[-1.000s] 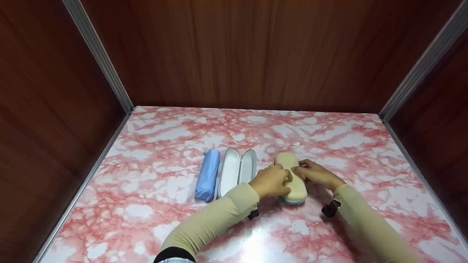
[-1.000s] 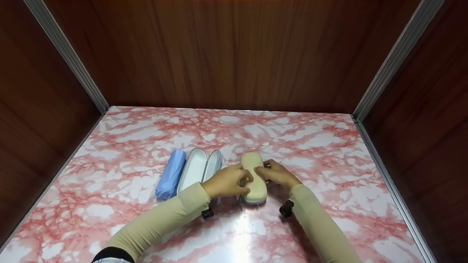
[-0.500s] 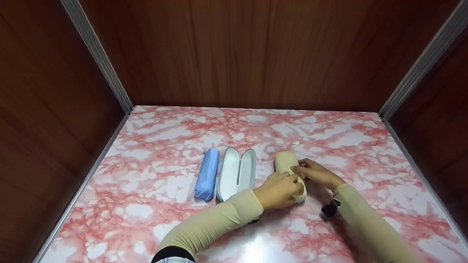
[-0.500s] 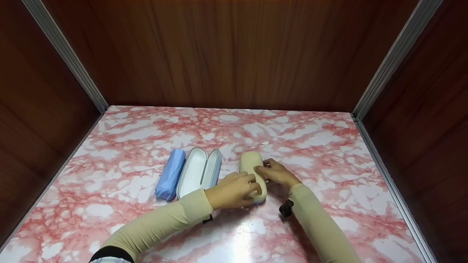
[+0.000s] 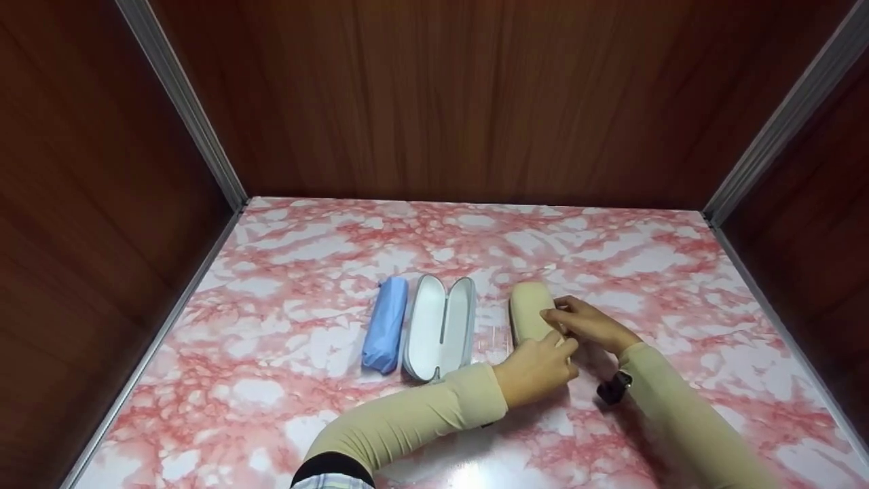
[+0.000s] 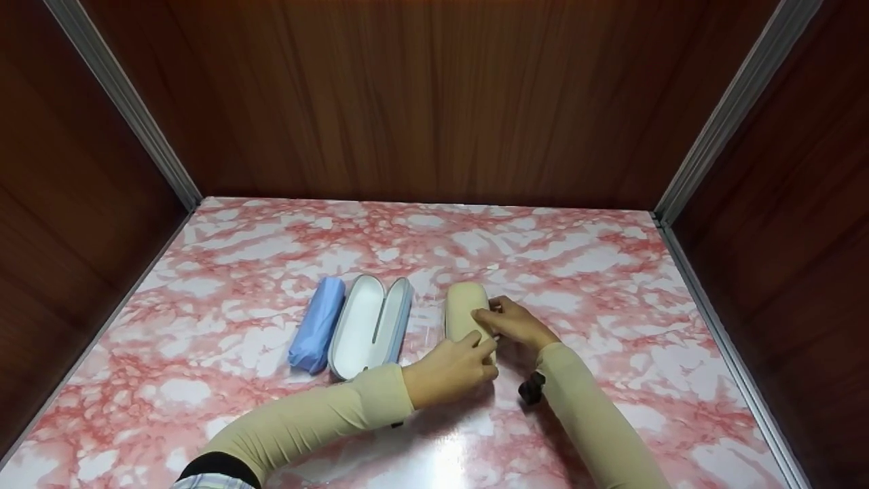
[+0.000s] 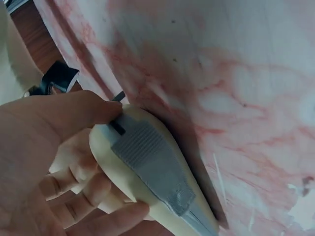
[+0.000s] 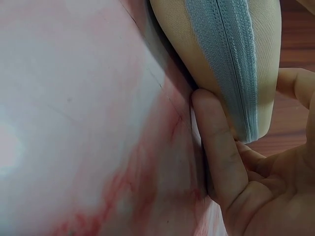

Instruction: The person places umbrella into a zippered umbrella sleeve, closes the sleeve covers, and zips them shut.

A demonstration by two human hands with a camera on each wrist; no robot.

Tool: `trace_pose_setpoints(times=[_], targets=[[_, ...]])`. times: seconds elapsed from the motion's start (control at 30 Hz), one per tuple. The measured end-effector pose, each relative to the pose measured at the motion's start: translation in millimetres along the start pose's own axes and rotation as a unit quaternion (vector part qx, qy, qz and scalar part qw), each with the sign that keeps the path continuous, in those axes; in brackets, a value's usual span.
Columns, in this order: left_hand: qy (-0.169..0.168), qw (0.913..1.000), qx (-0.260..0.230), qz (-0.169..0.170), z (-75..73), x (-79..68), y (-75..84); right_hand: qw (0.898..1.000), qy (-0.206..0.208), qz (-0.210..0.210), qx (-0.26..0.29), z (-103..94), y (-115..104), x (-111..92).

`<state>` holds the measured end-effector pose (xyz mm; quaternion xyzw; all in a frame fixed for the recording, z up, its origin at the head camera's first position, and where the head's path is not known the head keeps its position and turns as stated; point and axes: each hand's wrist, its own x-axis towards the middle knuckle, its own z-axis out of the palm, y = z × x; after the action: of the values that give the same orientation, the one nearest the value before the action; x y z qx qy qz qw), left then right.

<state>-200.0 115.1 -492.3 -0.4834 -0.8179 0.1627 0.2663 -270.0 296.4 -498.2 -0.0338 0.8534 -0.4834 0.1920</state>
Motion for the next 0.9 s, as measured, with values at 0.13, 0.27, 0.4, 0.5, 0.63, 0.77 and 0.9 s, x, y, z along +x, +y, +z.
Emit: trace_pose_setpoints(times=[0.13,0.27,0.4,0.5,0.63,0.77,0.9], targets=[[-0.008,0.9998,0.017,-0.008,-0.4,2.4,7.5,1.0,0.0,0.002,-0.007,-1.2,0,-2],[-0.04,0.9989,0.026,-0.004,-1.5,4.9,13.6,1.0,-0.005,-0.002,-0.004,-2.2,-2,-4],[-0.071,0.9969,0.034,-0.001,-3.9,6.8,16.1,1.0,-0.016,0.002,-0.001,-2.4,-3,-5],[-0.081,0.9962,0.031,-0.001,-5.9,6.8,15.8,1.0,-0.017,0.004,-0.006,-1.7,-2,-4],[-0.081,0.9965,0.021,-0.002,-7.8,6.5,14.5,1.0,-0.007,0.0,-0.016,-0.4,-1,-4],[-0.069,0.9974,0.019,-0.001,-7.8,6.1,13.3,1.0,0.002,0.0,-0.019,0.7,-2,-5],[-0.062,0.9979,0.021,0.0,-5.9,5.7,12.9,1.0,0.005,-0.004,-0.02,2.1,-2,-5]])
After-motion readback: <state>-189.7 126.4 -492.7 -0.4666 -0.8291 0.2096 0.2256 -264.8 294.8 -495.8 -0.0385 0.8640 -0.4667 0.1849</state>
